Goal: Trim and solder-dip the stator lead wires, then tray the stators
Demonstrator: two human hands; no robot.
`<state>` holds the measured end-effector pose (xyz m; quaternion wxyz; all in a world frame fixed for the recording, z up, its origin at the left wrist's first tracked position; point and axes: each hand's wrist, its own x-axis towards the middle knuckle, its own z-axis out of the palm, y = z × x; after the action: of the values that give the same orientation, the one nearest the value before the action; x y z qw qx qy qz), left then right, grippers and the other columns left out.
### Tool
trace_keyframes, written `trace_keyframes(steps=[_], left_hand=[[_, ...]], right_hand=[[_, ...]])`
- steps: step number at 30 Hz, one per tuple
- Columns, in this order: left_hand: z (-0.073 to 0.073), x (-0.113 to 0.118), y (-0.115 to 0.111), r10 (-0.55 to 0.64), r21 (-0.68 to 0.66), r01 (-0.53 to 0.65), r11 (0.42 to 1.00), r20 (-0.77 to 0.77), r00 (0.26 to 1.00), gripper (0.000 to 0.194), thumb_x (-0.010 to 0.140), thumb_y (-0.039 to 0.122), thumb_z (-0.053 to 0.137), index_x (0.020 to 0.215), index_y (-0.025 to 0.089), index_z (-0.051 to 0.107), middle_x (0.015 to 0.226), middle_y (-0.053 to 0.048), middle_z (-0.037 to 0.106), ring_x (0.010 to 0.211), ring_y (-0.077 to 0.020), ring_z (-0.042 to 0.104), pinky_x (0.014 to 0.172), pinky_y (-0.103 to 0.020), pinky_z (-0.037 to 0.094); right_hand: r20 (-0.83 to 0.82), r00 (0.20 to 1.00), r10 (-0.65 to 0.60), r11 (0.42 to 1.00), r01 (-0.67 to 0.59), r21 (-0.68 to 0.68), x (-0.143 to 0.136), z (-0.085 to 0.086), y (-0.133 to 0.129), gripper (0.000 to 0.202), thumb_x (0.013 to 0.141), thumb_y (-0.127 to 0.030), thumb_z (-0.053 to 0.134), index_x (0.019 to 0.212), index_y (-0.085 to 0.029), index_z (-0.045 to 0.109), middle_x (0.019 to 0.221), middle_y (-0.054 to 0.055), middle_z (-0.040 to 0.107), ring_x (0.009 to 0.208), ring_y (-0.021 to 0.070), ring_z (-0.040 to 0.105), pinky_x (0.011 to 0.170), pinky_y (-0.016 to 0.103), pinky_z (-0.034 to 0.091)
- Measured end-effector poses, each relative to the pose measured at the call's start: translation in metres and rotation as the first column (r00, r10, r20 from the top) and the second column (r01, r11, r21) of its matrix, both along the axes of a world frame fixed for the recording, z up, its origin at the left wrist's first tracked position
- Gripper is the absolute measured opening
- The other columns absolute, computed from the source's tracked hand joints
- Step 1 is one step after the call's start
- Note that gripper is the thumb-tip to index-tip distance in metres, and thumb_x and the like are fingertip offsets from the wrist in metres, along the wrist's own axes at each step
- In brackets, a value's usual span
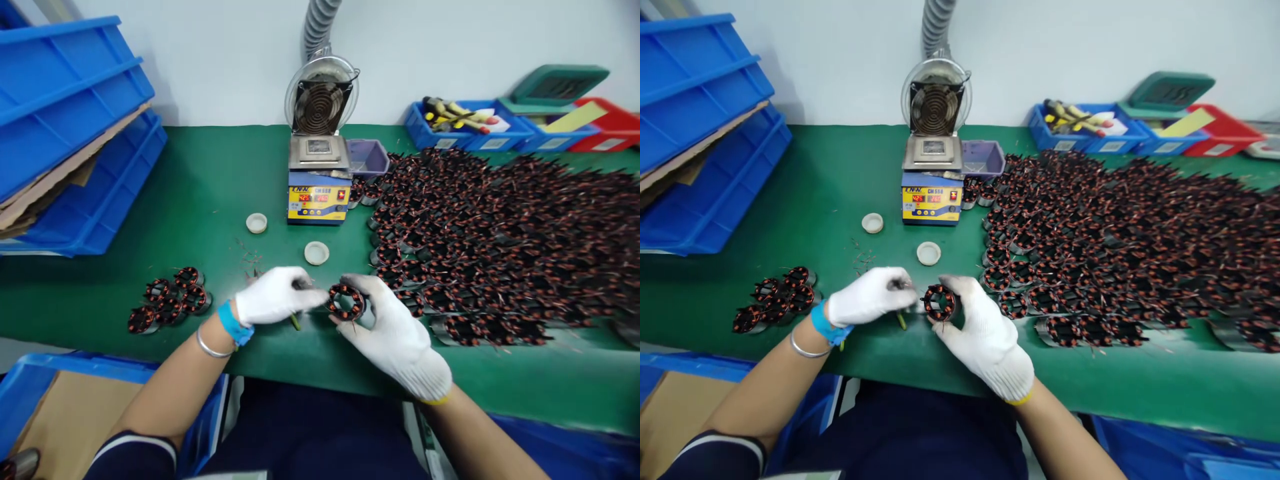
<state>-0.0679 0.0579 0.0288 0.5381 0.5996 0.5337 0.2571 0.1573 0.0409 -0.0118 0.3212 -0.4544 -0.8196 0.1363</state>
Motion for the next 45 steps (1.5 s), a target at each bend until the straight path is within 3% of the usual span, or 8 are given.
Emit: trace_keyframes(steps=[3, 9, 15, 24, 30, 34, 39, 45], left_hand=[[-0.004, 0.001, -0.001, -0.016, -0.053, 0.021, 0.998, 0.083, 0.996, 0.029, 0.081, 0.038, 0.062, 0.061, 0.018, 0.059, 0.057, -0.001, 0.061, 0.049, -0.014, 0.053, 0.051, -0.026, 0.04], [-0.001, -0.025, 0.017, 0.325, 0.024, -0.325, 0.946, -0.038, 0.945, 0.031, 0.087, 0.041, 0.05, 0.066, 0.019, 0.051, 0.059, 0.0, 0.059, 0.045, -0.0128, 0.052, 0.048, -0.025, 0.042], [-0.018, -0.006, 0.008, -0.046, 0.138, 0.202, 0.97, -0.707, 0.706, 0.031, 0.092, 0.046, 0.054, 0.086, 0.018, 0.066, 0.09, -0.009, 0.072, 0.087, -0.0287, 0.07, 0.074, -0.036, 0.054], [-0.017, 0.007, -0.003, -0.133, 0.108, 0.354, 0.929, -0.794, 0.593, 0.035, 0.094, 0.046, 0.055, 0.101, 0.016, 0.071, 0.101, -0.014, 0.072, 0.099, -0.0344, 0.071, 0.083, -0.042, 0.055], [-0.017, 0.007, -0.005, -0.126, 0.127, 0.38, 0.916, -0.809, 0.575, 0.037, 0.095, 0.048, 0.055, 0.101, 0.015, 0.072, 0.098, -0.014, 0.073, 0.098, -0.0336, 0.072, 0.082, -0.042, 0.055], [-0.018, 0.008, -0.006, -0.115, 0.135, 0.383, 0.914, -0.818, 0.563, 0.036, 0.095, 0.047, 0.055, 0.099, 0.015, 0.072, 0.096, -0.014, 0.073, 0.096, -0.0339, 0.072, 0.08, -0.041, 0.055], [-0.018, 0.008, -0.006, -0.111, 0.14, 0.398, 0.907, -0.831, 0.545, 0.035, 0.095, 0.046, 0.056, 0.099, 0.015, 0.072, 0.096, -0.014, 0.073, 0.095, -0.0329, 0.072, 0.079, -0.041, 0.055], [-0.015, 0.011, -0.009, -0.074, 0.166, 0.375, 0.912, -0.833, 0.549, 0.038, 0.096, 0.049, 0.053, 0.099, 0.015, 0.07, 0.094, -0.012, 0.071, 0.09, -0.0325, 0.071, 0.076, -0.042, 0.054]], right_hand=[[0.038, 0.998, -0.042, 0.999, 0.043, -0.005, -0.001, 0.002, 0.005, 0.049, 0.077, -0.029, 0.072, 0.123, -0.023, 0.058, 0.106, 0.009, 0.073, 0.088, 0.0274, 0.074, 0.071, 0.032, 0.061], [0.221, 0.951, -0.214, 0.925, 0.271, -0.268, -0.009, 0.018, 0.036, 0.052, 0.073, -0.034, 0.072, 0.123, -0.021, 0.062, 0.117, 0.011, 0.07, 0.1, 0.0308, 0.071, 0.081, 0.04, 0.058], [0.419, 0.905, -0.077, 0.897, 0.246, -0.366, -0.026, 0.028, 0.086, 0.06, 0.073, -0.03, 0.07, 0.131, -0.022, 0.061, 0.13, 0.009, 0.065, 0.115, 0.0317, 0.065, 0.097, 0.044, 0.052], [0.453, 0.891, 0.043, 0.869, 0.191, -0.457, -0.031, 0.024, 0.104, 0.058, 0.075, -0.034, 0.07, 0.131, -0.018, 0.064, 0.118, 0.009, 0.071, 0.103, 0.0259, 0.069, 0.091, 0.034, 0.054], [0.406, 0.904, -0.133, 0.961, 0.218, -0.171, -0.022, 0.02, 0.096, 0.062, 0.08, -0.044, 0.068, 0.136, -0.019, 0.059, 0.128, 0.012, 0.066, 0.106, 0.0289, 0.066, 0.087, 0.037, 0.052], [0.642, 0.764, -0.064, 0.994, -0.01, 0.112, -0.024, 0.022, 0.098, 0.045, 0.09, -0.035, 0.058, 0.131, -0.016, 0.06, 0.121, 0.016, 0.065, 0.099, 0.029, 0.061, 0.076, 0.036, 0.044], [0.832, 0.554, -0.008, 0.98, -0.16, 0.116, -0.039, 0.023, 0.105, 0.04, 0.104, -0.023, 0.031, 0.129, -0.022, 0.061, 0.118, 0.014, 0.065, 0.09, 0.0241, 0.056, 0.066, 0.033, 0.03], [0.858, 0.513, 0.008, 0.978, -0.183, 0.101, -0.042, 0.02, 0.102, 0.04, 0.105, -0.022, 0.03, 0.129, -0.023, 0.061, 0.123, 0.013, 0.064, 0.091, 0.0231, 0.054, 0.066, 0.034, 0.024]])
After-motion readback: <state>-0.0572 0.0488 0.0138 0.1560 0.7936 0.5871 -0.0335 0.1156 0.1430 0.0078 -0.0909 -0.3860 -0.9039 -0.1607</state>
